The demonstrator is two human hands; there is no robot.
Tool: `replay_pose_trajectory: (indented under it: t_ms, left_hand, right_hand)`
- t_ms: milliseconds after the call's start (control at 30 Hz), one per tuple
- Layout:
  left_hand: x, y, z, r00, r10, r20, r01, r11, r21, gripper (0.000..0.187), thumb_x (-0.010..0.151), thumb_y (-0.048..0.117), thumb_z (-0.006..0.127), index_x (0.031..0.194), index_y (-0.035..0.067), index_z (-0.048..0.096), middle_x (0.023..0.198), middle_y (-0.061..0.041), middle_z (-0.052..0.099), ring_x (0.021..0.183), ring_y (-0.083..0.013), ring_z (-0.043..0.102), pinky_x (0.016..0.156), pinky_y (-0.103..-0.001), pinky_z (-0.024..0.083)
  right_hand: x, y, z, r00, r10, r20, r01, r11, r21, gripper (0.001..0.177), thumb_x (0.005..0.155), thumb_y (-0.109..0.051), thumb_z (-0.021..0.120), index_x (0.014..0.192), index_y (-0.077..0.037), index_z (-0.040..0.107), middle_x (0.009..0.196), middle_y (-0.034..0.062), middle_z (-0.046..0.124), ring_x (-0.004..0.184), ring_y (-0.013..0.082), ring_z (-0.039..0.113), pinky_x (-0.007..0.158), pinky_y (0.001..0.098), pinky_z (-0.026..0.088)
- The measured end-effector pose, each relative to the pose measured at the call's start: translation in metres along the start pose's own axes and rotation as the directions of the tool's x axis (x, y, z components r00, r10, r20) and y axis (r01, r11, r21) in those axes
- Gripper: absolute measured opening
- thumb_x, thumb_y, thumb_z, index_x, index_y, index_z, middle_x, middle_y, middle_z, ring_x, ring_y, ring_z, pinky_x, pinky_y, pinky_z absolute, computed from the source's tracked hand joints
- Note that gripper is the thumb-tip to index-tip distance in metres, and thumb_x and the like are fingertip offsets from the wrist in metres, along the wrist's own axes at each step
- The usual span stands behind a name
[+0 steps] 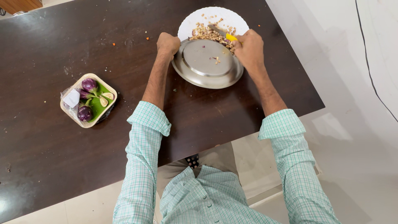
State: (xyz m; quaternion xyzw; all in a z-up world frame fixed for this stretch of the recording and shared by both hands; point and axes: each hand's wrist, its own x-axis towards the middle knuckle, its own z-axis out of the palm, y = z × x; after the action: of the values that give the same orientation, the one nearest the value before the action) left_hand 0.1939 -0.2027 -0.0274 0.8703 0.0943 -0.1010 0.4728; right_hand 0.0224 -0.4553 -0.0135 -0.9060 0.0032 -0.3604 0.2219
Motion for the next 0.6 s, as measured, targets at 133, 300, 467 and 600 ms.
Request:
replay_pose_trajectory:
  t_ms: [133, 300, 467, 600]
  left_hand:
    - [-0.008, 0.005, -0.006, 0.996, 0.078, 0.043, -0.08, 0.996, 0.047, 0.024, 0.085, 0.012, 0.069, 0.095, -0.01, 0.071, 0.097, -0.022, 0.075, 0.082, -0.0279, 0.077, 0.063, -0.041, 0.057]
    - [-0.016, 0.014, -0.01, 0.989, 0.128, 0.068, -0.132, 0.989, 0.064, 0.024, 0.084, 0.011, 0.067, 0.093, -0.011, 0.069, 0.093, -0.022, 0.075, 0.079, -0.0292, 0.077, 0.063, -0.044, 0.058]
    - [-0.007, 0.017, -0.016, 0.97, 0.231, -0.075, -0.224, 0.97, 0.092, 0.023, 0.082, 0.012, 0.07, 0.092, -0.009, 0.071, 0.093, -0.027, 0.073, 0.084, -0.0342, 0.076, 0.07, -0.042, 0.061]
    - [-0.001, 0.022, -0.026, 0.955, 0.276, -0.111, -0.267, 0.96, 0.084, 0.022, 0.082, 0.012, 0.069, 0.09, -0.008, 0.071, 0.092, -0.027, 0.074, 0.083, -0.0364, 0.076, 0.072, -0.043, 0.061]
  right_hand:
    - [0.009, -0.023, -0.014, 0.992, 0.073, 0.098, -0.085, 0.989, 0.119, 0.023, 0.087, -0.012, 0.082, 0.108, -0.002, 0.081, 0.088, 0.0171, 0.07, 0.078, 0.0302, 0.067, 0.07, 0.0408, 0.051]
    - [0.009, -0.03, -0.011, 0.964, -0.024, 0.265, -0.022, 0.985, 0.169, 0.022, 0.086, -0.012, 0.081, 0.107, -0.003, 0.081, 0.09, 0.0174, 0.07, 0.079, 0.0315, 0.067, 0.071, 0.0413, 0.051]
    - [0.001, -0.002, -0.016, 0.991, 0.005, 0.136, -0.002, 1.0, -0.018, 0.019, 0.085, -0.011, 0.085, 0.101, -0.002, 0.082, 0.086, 0.0178, 0.069, 0.078, 0.0329, 0.067, 0.071, 0.0435, 0.051]
    - [-0.001, 0.001, -0.022, 0.999, 0.04, -0.008, -0.039, 0.995, 0.093, 0.02, 0.087, -0.008, 0.085, 0.105, -0.001, 0.081, 0.09, 0.0155, 0.071, 0.077, 0.0291, 0.068, 0.069, 0.0391, 0.052]
